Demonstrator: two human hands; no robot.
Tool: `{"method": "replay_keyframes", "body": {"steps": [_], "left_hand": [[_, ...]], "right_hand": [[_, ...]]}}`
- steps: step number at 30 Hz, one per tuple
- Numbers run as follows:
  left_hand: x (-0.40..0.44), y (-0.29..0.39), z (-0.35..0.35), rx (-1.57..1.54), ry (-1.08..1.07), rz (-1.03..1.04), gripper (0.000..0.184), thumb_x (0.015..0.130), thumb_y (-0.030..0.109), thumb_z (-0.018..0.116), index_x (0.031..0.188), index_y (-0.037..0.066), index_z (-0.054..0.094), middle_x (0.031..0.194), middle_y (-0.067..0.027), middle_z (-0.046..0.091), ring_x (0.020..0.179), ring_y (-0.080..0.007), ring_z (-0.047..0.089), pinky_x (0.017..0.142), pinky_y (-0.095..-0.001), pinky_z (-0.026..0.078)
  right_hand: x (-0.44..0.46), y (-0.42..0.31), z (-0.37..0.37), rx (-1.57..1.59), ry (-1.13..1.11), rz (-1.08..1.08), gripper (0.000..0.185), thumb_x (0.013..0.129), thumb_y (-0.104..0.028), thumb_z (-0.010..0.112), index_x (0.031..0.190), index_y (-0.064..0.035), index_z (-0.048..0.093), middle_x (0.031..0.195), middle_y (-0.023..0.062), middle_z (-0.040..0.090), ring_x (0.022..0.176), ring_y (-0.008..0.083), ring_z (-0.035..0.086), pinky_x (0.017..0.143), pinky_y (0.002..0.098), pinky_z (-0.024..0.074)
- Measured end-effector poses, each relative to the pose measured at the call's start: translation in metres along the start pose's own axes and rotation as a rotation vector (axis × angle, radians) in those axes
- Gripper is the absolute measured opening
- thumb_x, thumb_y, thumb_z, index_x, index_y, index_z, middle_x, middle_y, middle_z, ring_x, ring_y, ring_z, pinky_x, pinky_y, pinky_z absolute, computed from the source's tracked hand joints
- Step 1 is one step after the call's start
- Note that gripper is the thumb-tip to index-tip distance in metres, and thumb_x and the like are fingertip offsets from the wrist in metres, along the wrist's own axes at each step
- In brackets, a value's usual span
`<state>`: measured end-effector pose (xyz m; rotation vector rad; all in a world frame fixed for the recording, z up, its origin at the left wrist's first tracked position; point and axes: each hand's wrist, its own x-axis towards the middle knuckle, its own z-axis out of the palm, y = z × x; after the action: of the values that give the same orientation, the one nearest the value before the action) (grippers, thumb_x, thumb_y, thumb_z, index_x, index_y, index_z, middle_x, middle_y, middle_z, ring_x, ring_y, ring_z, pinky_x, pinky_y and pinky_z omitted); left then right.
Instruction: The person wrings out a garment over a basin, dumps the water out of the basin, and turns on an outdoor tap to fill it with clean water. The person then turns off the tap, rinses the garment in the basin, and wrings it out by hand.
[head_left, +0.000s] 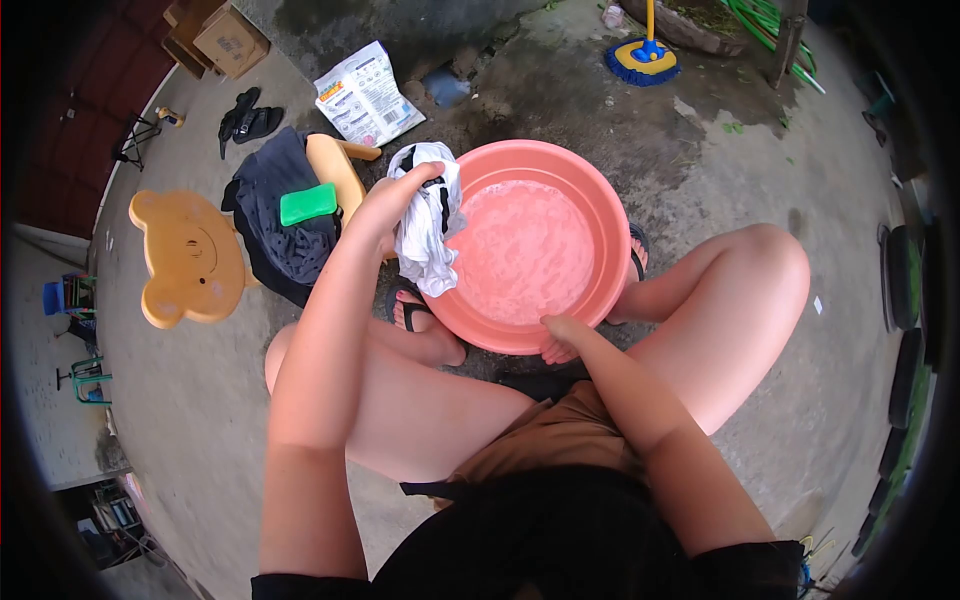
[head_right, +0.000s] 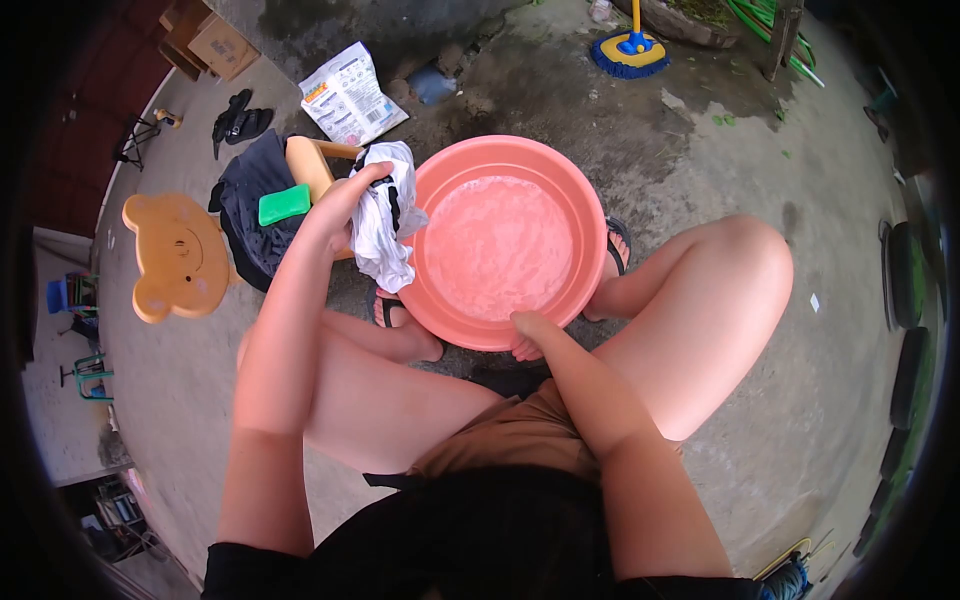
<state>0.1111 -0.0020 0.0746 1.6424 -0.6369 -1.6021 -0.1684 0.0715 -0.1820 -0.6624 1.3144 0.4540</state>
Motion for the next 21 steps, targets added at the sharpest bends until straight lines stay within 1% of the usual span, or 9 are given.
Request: {"method": "replay_keyframes", "body": {"steps": [2, 5, 8, 11, 14, 17, 21], "left_hand": [[0.000, -0.002, 0.002, 0.019, -0.007, -0.002, 0.049, 0.076, 0.036, 0.069, 0.103, -0.002, 0.055, 0.084, -0.0089, 0.062, 0.070, -0.0196, 0.062, 0.065, -0.0377, 0.054], [0.002, -0.006, 0.005, 0.038, -0.021, -0.040, 0.048, 0.076, 0.033, 0.070, 0.102, -0.004, 0.055, 0.081, -0.0089, 0.062, 0.067, -0.0201, 0.063, 0.059, -0.0390, 0.054], [0.003, -0.007, 0.008, 0.027, -0.025, -0.031, 0.047, 0.076, 0.032, 0.070, 0.102, -0.004, 0.055, 0.080, -0.0086, 0.062, 0.067, -0.0201, 0.063, 0.060, -0.0382, 0.054], [0.007, -0.010, 0.009, 0.018, -0.005, -0.014, 0.045, 0.076, 0.032, 0.070, 0.100, -0.003, 0.056, 0.080, -0.0084, 0.062, 0.067, -0.0197, 0.063, 0.061, -0.0375, 0.054], [0.009, -0.011, 0.010, 0.010, 0.003, -0.001, 0.043, 0.076, 0.032, 0.070, 0.098, -0.002, 0.058, 0.080, -0.0080, 0.063, 0.067, -0.0189, 0.063, 0.060, -0.0363, 0.054], [0.006, -0.009, 0.010, 0.033, 0.008, -0.007, 0.043, 0.076, 0.034, 0.070, 0.098, -0.002, 0.058, 0.080, -0.0080, 0.063, 0.068, -0.0187, 0.063, 0.061, -0.0360, 0.054], [0.002, -0.004, 0.010, 0.053, 0.028, -0.002, 0.046, 0.076, 0.035, 0.069, 0.100, -0.002, 0.058, 0.081, -0.0085, 0.064, 0.069, -0.0192, 0.063, 0.063, -0.0359, 0.053]], "right_hand": [[0.013, 0.014, -0.012, 0.028, -0.083, 0.098, 0.075, 0.085, -0.059, 0.027, 0.100, 0.0069, 0.059, 0.094, 0.0198, 0.066, 0.077, 0.0313, 0.066, 0.063, 0.0388, 0.0524], [0.032, 0.020, 0.000, 0.024, -0.119, 0.347, 0.077, 0.085, -0.059, 0.026, 0.104, 0.0085, 0.057, 0.097, 0.0238, 0.064, 0.080, 0.0338, 0.065, 0.062, 0.0398, 0.0530], [0.029, 0.020, 0.018, 0.201, -0.002, 0.367, 0.082, 0.087, -0.060, 0.026, 0.127, 0.0105, 0.036, 0.106, 0.0297, 0.058, 0.092, 0.0379, 0.062, 0.074, 0.0438, 0.0516], [0.013, 0.025, 0.037, 0.395, 0.171, 0.092, 0.077, 0.086, -0.056, 0.033, 0.128, 0.0099, 0.032, 0.111, 0.0311, 0.054, 0.099, 0.0396, 0.059, 0.078, 0.0448, 0.0507], [0.016, 0.031, 0.047, 0.613, 0.231, -0.027, 0.065, 0.085, -0.047, 0.040, 0.120, 0.0081, 0.039, 0.113, 0.0291, 0.052, 0.103, 0.0392, 0.056, 0.081, 0.0446, 0.0495], [0.011, 0.031, 0.053, 0.744, 0.187, -0.078, 0.053, 0.085, -0.039, 0.043, 0.112, 0.0063, 0.044, 0.108, 0.0257, 0.053, 0.099, 0.0374, 0.056, 0.085, 0.0445, 0.0474], [0.007, 0.032, 0.060, 0.811, 0.272, -0.199, 0.045, 0.086, -0.037, 0.040, 0.108, 0.0012, 0.050, 0.101, 0.0188, 0.058, 0.093, 0.0310, 0.058, 0.082, 0.0415, 0.0471]]}}
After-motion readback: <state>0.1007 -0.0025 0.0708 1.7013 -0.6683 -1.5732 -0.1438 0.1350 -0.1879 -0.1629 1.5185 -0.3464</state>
